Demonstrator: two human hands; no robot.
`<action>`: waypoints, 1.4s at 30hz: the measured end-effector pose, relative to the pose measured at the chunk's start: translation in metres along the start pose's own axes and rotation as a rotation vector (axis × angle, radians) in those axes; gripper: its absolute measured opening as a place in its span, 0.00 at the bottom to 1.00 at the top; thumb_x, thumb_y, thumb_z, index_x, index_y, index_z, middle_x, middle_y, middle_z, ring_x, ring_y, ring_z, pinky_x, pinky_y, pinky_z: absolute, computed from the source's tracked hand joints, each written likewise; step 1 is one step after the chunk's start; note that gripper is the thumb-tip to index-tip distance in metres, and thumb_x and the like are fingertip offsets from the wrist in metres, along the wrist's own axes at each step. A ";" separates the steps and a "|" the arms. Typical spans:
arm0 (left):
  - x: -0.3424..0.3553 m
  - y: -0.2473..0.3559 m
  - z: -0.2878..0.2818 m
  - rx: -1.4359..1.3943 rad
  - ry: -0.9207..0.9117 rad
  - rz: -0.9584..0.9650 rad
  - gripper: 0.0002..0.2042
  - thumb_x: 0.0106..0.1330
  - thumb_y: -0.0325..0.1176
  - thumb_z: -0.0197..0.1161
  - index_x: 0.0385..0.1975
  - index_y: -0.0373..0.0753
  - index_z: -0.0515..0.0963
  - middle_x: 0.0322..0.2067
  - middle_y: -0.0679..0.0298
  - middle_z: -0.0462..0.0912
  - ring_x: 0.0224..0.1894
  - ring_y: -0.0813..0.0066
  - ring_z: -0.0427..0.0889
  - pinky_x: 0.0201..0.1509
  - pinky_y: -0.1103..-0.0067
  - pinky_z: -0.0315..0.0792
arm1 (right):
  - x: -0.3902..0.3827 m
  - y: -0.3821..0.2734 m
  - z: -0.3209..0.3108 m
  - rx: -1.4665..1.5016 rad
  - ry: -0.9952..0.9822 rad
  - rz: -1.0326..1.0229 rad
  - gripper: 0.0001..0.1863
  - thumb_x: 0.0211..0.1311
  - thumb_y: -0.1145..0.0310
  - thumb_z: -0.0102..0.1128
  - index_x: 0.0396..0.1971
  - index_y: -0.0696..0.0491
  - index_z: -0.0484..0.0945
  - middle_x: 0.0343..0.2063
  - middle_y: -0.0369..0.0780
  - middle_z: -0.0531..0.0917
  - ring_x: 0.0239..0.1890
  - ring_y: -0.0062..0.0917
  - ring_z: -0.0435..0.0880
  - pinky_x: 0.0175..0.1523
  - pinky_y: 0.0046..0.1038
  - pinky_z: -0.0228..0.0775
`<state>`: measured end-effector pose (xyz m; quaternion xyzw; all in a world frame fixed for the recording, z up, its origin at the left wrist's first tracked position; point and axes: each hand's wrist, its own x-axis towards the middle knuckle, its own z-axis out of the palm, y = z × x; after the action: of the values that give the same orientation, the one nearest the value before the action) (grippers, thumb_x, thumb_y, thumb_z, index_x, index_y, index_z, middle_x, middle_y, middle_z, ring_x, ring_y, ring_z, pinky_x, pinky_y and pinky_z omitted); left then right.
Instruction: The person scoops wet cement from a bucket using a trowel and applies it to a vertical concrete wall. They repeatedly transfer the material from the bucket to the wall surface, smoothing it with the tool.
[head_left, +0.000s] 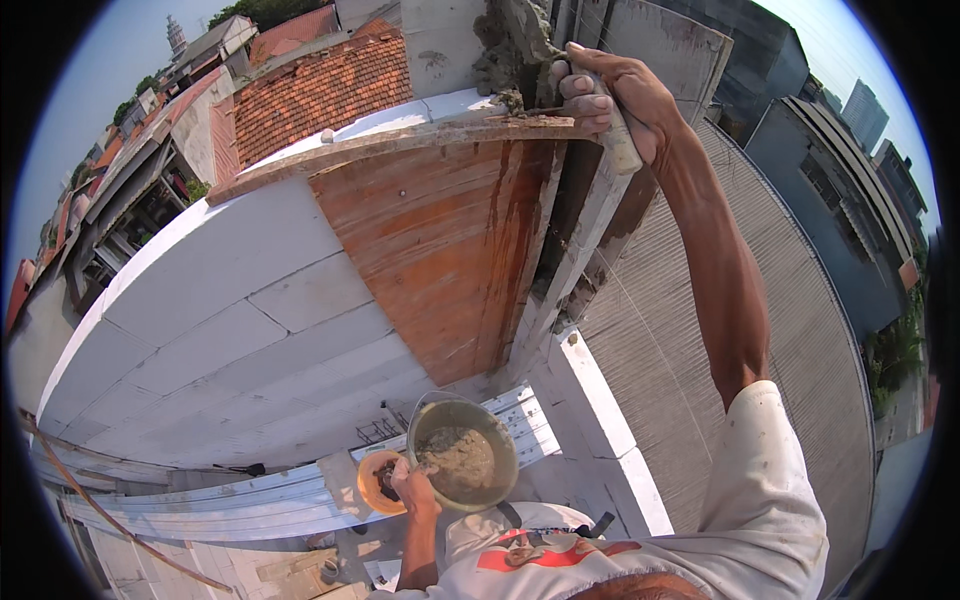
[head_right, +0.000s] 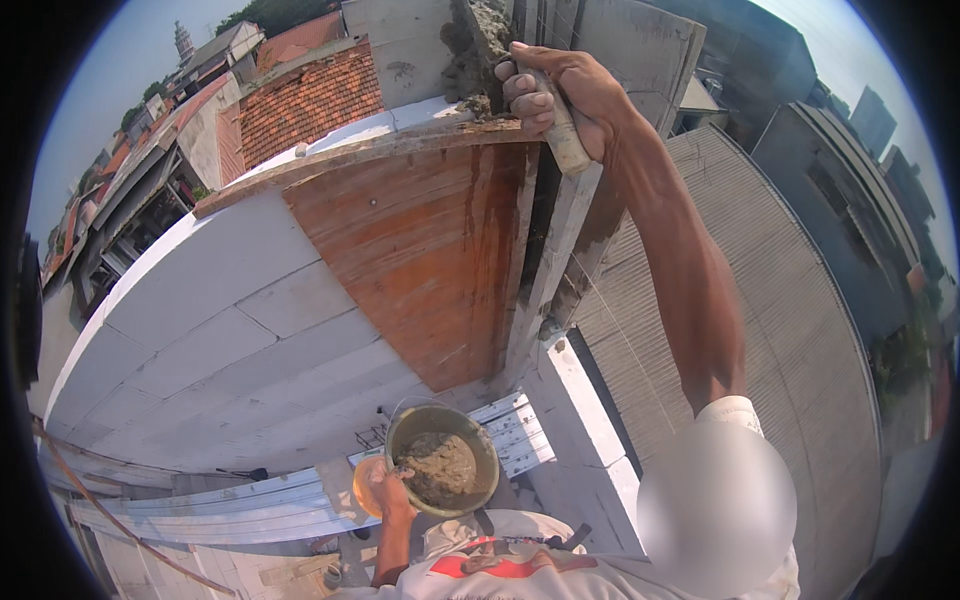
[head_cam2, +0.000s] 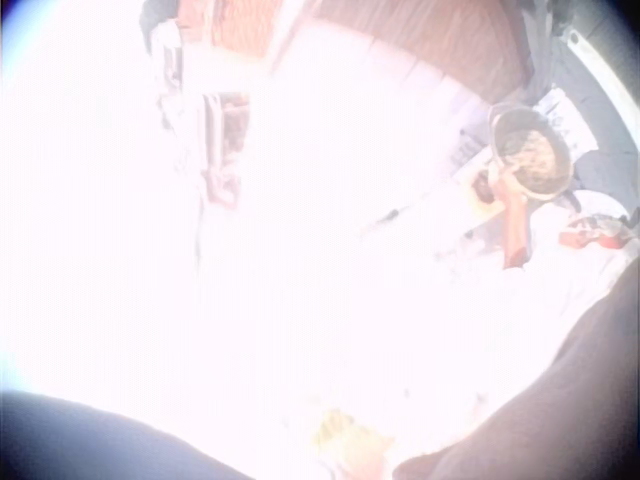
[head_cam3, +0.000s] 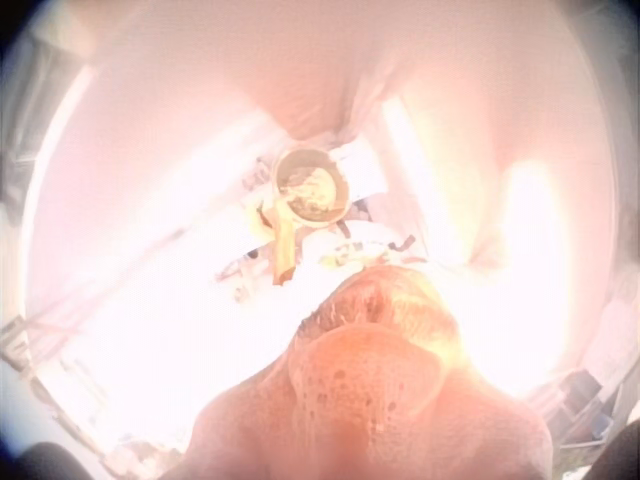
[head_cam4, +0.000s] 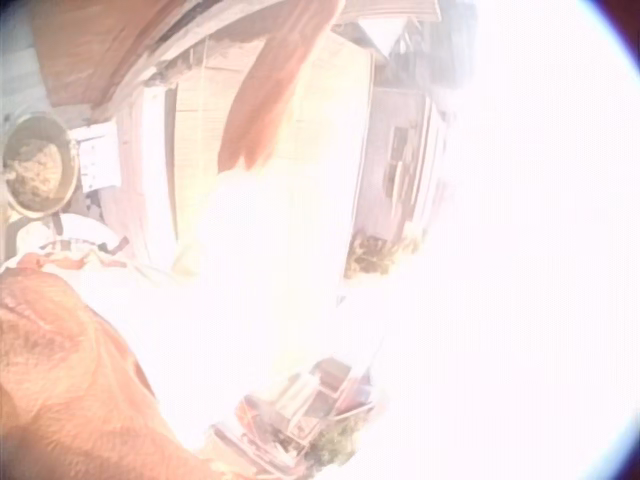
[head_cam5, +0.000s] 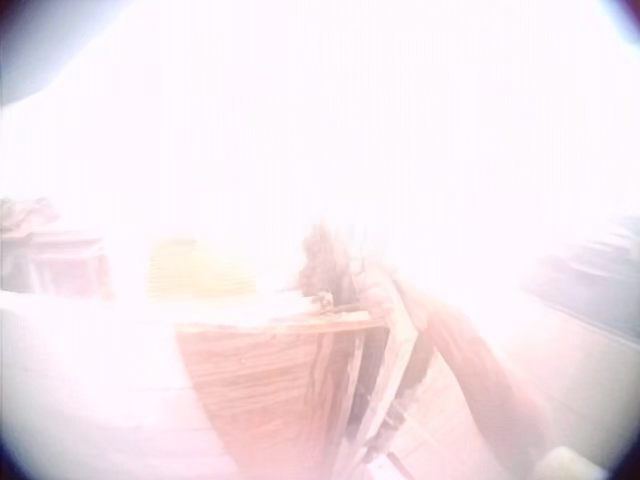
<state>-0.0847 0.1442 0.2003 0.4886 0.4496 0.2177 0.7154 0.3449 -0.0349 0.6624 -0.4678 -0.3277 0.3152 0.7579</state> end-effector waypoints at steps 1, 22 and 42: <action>-0.006 0.006 0.008 -0.069 -0.028 -0.037 0.10 0.69 0.23 0.50 0.40 0.35 0.80 0.36 0.64 0.82 0.35 0.74 0.80 0.39 0.76 0.74 | -0.001 -0.016 -0.004 -0.018 -0.043 -0.056 0.19 0.82 0.57 0.48 0.40 0.58 0.79 0.22 0.31 0.77 0.15 0.09 0.73 0.17 0.14 0.68; -0.008 0.063 0.102 0.468 -0.358 0.232 0.09 0.58 0.22 0.64 0.21 0.36 0.69 0.21 0.72 0.71 0.28 0.81 0.66 0.32 0.79 0.64 | -0.300 0.366 0.034 -1.899 -0.029 0.559 0.09 0.64 0.75 0.57 0.39 0.64 0.82 0.31 0.51 0.85 0.32 0.44 0.89 0.36 0.40 0.83; 0.009 0.078 0.113 -0.065 -0.554 0.193 0.09 0.60 0.15 0.56 0.25 0.39 0.70 0.26 0.69 0.75 0.27 0.85 0.74 0.31 0.83 0.75 | -0.310 0.366 0.045 -0.984 0.103 0.614 0.21 0.57 0.63 0.72 0.48 0.61 0.86 0.30 0.55 0.88 0.30 0.42 0.88 0.40 0.39 0.78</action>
<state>0.0260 0.1275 0.2799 0.5469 0.1812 0.1572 0.8021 0.0649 -0.1223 0.2805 -0.8531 -0.2477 0.3080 0.3405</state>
